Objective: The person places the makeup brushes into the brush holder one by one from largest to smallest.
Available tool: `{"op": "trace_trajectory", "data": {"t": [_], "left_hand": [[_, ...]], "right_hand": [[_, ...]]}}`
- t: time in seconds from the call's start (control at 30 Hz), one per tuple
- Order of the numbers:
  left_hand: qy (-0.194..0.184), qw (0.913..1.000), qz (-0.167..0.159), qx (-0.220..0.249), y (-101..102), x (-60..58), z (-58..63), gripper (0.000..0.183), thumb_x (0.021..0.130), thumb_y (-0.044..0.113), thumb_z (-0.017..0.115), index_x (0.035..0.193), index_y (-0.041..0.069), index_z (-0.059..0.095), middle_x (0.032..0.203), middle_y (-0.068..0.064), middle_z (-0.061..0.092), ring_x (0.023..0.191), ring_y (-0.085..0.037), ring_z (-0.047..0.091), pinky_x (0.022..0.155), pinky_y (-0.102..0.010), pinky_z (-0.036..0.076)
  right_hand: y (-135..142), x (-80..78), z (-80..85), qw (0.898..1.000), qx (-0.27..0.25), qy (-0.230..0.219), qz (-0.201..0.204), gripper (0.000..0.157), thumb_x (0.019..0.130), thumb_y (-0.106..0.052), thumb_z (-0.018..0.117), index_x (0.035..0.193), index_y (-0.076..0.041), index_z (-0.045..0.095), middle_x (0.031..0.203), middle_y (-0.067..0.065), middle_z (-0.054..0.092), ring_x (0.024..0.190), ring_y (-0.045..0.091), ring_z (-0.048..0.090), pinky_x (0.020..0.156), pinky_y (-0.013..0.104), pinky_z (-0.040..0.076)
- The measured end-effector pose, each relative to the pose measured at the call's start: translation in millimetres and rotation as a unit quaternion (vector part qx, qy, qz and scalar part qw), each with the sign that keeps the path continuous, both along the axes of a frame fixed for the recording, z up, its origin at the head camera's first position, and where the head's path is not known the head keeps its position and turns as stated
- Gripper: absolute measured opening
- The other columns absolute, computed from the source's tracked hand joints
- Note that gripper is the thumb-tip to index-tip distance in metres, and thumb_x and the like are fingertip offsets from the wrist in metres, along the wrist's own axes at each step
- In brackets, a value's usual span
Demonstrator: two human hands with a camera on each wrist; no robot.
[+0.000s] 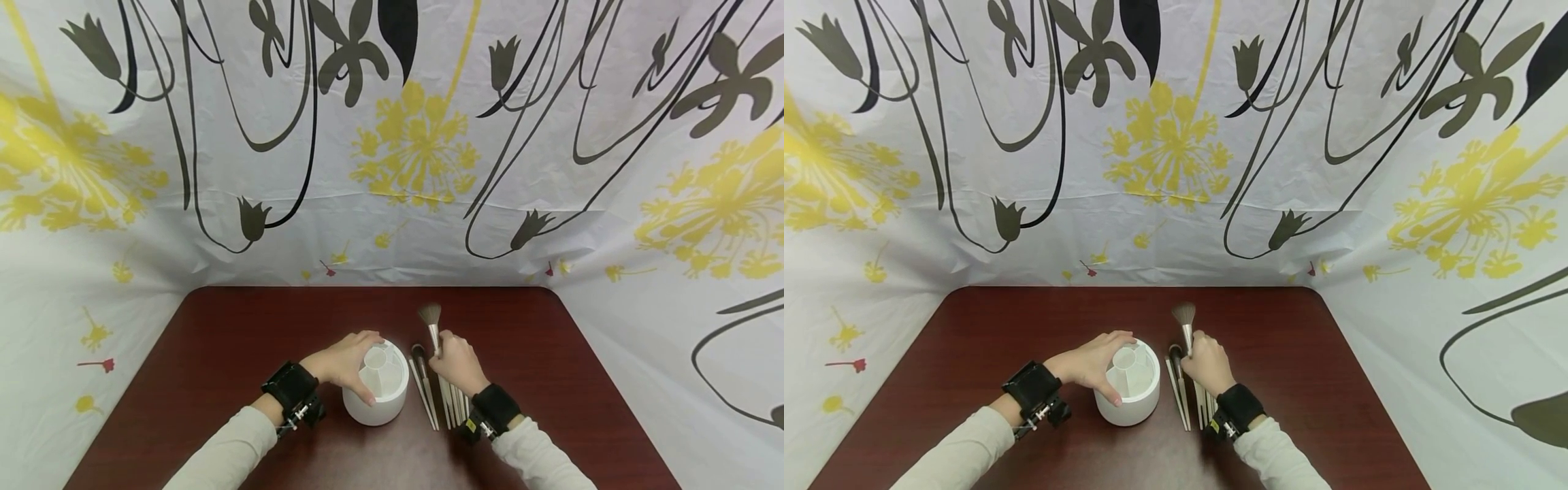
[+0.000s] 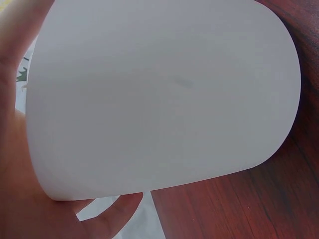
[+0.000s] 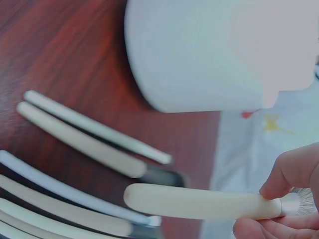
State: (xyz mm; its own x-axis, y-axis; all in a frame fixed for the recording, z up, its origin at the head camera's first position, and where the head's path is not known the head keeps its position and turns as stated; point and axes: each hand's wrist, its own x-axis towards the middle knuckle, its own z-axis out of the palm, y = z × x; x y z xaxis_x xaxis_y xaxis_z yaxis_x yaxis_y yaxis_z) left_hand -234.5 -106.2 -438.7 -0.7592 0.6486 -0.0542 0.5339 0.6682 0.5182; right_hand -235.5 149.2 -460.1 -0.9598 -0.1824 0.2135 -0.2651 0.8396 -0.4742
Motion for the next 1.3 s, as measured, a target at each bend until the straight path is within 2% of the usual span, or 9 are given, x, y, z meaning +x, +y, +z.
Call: {"op": "trace_trajectory", "data": {"t": [0.27,0.63,0.97,1.3], "left_hand": [[0.003,1.0000,0.000,0.001,0,0.1,-1.3,0.105,0.048,0.051,0.083,0.134,0.011,0.037,0.139,-0.012,0.034,0.123,-0.030,0.035,0.096,-0.043,0.035],[0.000,1.0000,0.004,0.006,-2,0.8,-1.7,0.105,0.049,0.055,0.082,0.135,0.014,0.036,0.139,-0.011,0.034,0.123,-0.030,0.035,0.095,-0.044,0.036],[0.001,1.0000,0.003,0.002,-3,-0.3,-1.0,0.106,0.049,0.055,0.081,0.135,0.013,0.036,0.138,-0.009,0.035,0.123,-0.028,0.036,0.095,-0.044,0.036],[0.006,1.0000,-0.001,0.002,-2,0.3,-0.1,0.105,0.049,0.053,0.082,0.135,0.012,0.037,0.138,-0.010,0.035,0.122,-0.028,0.036,0.095,-0.043,0.036]], "right_hand": [[-3,7.1,33.1,0.999,-0.035,0.038,0.016,0.041,0.070,-0.004,0.065,0.107,0.006,0.052,0.069,0.003,0.054,0.053,0.009,0.048,0.048,0.025,0.040],[-8,10.7,66.5,0.988,-0.052,0.131,0.061,0.036,0.071,0.000,0.064,0.104,0.005,0.050,0.070,0.001,0.053,0.055,0.007,0.047,0.050,0.023,0.038],[-16,14.3,89.8,0.977,-0.092,0.165,0.095,0.034,0.075,0.000,0.061,0.105,0.000,0.047,0.079,0.004,0.055,0.064,0.016,0.056,0.054,0.023,0.043],[-31,16.7,103.5,0.971,-0.123,0.168,0.122,0.035,0.073,0.001,0.064,0.103,-0.002,0.046,0.077,0.005,0.057,0.065,0.011,0.058,0.059,0.023,0.048]]}}
